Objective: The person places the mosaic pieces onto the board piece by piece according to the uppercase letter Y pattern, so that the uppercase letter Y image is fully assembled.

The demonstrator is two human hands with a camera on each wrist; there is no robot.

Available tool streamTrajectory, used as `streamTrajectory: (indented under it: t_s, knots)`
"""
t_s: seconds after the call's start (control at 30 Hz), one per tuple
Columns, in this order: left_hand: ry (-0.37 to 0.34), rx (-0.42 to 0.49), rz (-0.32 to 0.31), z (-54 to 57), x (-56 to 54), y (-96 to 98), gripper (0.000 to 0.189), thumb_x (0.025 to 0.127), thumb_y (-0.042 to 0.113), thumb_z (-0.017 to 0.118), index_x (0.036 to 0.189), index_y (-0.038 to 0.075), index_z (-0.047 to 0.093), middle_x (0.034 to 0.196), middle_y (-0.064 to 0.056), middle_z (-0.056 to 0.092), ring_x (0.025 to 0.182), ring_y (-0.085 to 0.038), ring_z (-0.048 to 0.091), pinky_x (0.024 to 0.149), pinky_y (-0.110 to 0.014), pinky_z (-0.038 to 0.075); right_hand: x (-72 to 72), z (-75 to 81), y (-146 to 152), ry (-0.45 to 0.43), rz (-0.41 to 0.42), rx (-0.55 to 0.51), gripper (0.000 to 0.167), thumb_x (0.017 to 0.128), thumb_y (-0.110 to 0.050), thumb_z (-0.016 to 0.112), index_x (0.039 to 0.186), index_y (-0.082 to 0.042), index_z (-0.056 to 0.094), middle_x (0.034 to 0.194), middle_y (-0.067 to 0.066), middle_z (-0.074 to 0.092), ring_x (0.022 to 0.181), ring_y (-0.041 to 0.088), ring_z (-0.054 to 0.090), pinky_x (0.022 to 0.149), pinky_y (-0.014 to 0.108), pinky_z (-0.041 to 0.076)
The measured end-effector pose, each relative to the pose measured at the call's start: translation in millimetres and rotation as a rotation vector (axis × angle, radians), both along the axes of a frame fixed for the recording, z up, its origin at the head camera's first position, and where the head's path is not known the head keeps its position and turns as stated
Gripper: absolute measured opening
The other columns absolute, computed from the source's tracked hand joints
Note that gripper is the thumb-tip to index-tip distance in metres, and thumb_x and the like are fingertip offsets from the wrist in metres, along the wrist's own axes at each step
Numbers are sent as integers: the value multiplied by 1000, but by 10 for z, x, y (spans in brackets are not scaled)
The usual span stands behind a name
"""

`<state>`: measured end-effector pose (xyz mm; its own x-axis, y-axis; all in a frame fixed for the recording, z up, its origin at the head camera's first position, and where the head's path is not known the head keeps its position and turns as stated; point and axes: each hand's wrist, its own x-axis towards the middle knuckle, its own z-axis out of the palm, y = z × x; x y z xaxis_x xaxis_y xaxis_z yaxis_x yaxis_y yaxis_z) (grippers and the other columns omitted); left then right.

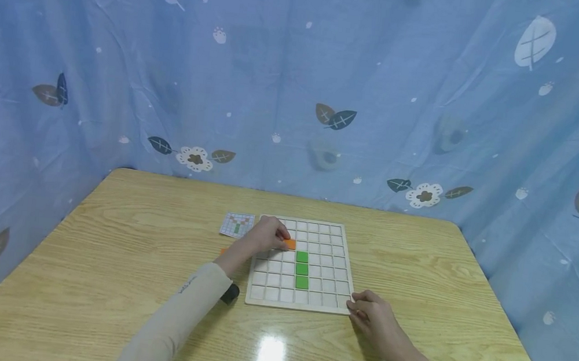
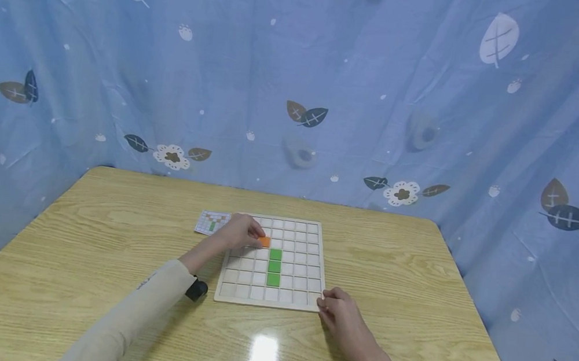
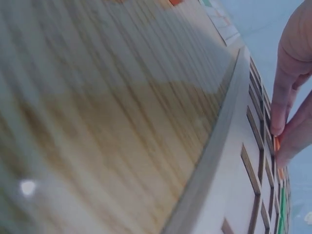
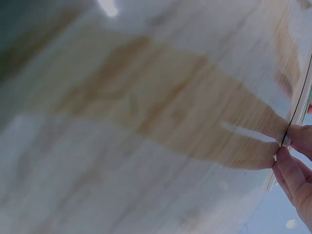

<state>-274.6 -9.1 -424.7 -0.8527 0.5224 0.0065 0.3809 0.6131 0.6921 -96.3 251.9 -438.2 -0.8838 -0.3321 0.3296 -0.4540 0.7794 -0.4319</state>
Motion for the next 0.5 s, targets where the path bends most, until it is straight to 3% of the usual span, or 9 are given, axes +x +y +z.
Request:
streamTrajectory:
  t_s: [0.27,0.5]
  knots:
    - [-12,22,26,6,15,-150,15,80,5,77,95,2,74,87,-4,70,80,-13,64,72,-23,53,6,-7,4,4,-15,18,19,72,13,75,90,8,72,94,22,64,80,30,67,66,18,55]
    - [-1,110,-8,75,146,-606,18,84,4,73,101,-3,72,92,-10,70,84,-19,66,74,-28,55,-3,-11,1,31,7,13,18,72,13,75,89,7,72,93,22,64,78,30,67,66,18,56]
